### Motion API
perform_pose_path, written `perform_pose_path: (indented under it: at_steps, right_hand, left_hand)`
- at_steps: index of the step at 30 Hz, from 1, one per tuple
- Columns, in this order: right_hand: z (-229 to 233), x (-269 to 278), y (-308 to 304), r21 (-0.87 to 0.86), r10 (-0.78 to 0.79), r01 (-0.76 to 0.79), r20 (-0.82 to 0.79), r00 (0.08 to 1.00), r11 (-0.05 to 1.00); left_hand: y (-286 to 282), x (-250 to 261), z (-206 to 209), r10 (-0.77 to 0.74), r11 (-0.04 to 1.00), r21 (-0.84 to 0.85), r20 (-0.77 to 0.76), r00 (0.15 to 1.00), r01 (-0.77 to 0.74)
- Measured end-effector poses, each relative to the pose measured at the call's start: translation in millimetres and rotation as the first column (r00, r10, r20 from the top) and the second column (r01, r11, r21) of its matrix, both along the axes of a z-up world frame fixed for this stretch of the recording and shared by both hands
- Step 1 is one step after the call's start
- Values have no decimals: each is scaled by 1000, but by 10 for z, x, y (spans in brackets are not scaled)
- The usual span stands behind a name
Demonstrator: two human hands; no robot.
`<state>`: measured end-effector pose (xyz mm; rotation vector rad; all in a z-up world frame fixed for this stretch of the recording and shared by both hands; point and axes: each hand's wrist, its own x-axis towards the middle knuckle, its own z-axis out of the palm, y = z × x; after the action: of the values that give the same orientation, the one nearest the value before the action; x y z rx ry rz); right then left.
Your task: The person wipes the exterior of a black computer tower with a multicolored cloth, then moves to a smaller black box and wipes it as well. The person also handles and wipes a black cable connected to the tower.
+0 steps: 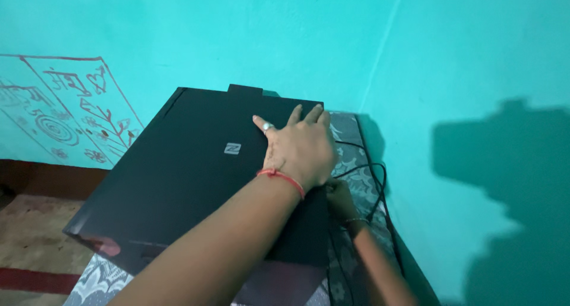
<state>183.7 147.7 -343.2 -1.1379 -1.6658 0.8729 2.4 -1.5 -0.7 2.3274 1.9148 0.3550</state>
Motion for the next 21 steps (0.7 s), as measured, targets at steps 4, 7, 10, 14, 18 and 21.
perform_pose_path:
  at_steps: [4,7,10,14,18,21]
  right_hand:
    - [452,-35,-126,-10,-5,7,167,986,1000]
    - [1139,-56,-460,-144,33,-36,-24,999,989]
    - [1498,-141,-702,-191,70,-139,-331,941,972]
    - [1263,-138,-696,-204,129,-209,-347,929,956]
    - [877,-3,-539,-235,172,-203,-149,974,951]
    - [867,-91,-462,126,144,-131,-101,984,983]
  left_hand:
    - [-20,16,-18,30,999,26,13,999,-31]
    - [-10,15,-9,41,999,31,23,999,-42]
    - [16,19,-16,43,999,16,-3,999,-43]
    - [42,27,-46,44,999,3,-11,999,-44]
    - [35,24,-37,52,999,-4,-7,999,-52]
    - [5,16,-16,50,998,28,16,999,-50]
